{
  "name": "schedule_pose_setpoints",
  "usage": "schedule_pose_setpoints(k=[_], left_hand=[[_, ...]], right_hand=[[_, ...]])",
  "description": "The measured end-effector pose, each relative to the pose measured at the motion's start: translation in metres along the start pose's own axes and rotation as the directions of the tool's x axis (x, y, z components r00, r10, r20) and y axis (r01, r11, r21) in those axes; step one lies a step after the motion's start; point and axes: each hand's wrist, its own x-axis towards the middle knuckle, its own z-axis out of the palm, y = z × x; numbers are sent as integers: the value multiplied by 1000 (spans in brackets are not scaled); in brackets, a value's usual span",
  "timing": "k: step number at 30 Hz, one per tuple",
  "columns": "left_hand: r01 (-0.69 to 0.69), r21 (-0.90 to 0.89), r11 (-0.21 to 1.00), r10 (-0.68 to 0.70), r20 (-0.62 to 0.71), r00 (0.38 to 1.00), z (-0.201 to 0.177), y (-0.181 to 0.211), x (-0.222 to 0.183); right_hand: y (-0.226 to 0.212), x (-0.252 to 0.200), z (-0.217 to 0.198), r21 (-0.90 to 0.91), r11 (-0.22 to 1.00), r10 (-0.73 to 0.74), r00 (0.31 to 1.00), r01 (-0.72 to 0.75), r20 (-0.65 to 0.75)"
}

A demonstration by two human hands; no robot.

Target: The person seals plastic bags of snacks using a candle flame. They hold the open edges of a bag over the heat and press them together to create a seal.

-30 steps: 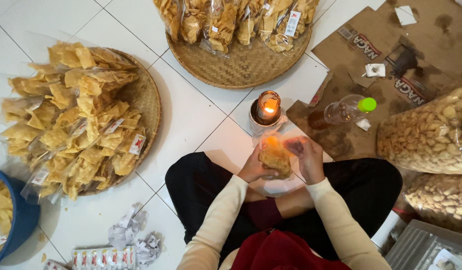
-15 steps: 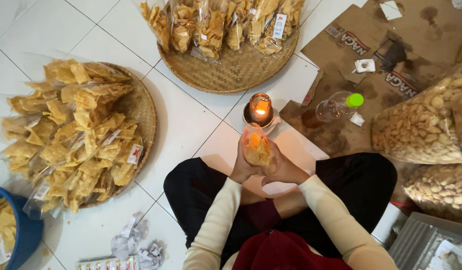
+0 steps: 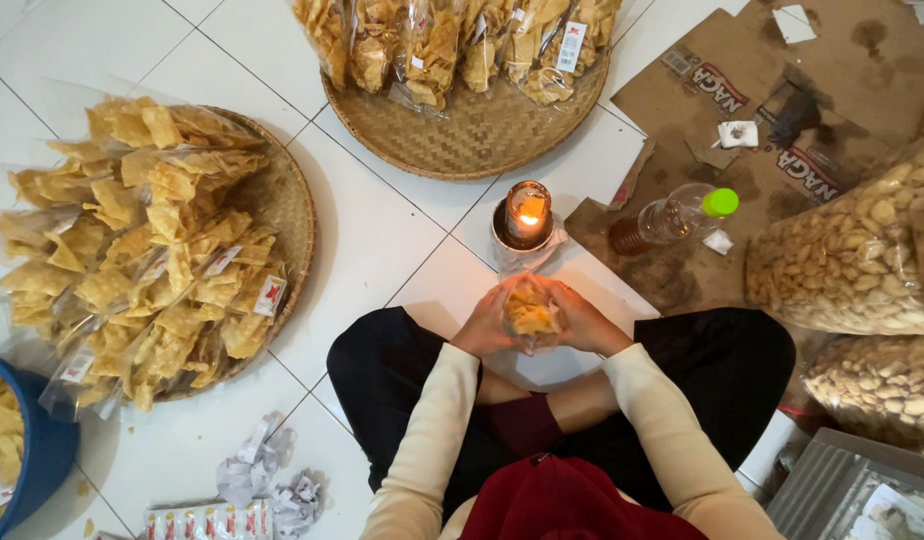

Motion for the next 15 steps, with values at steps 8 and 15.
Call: schedule_pose_setpoints(k=[8, 15], left_hand=[[60, -311, 949, -89, -82, 993, 9, -7, -3], [103, 48, 993, -97, -107, 989, 7, -11, 6]], right_hand=[[-3, -4, -4, 45, 998, 57, 996, -54, -67], [-12, -1, -11, 22, 999, -48, 998, 49, -35]])
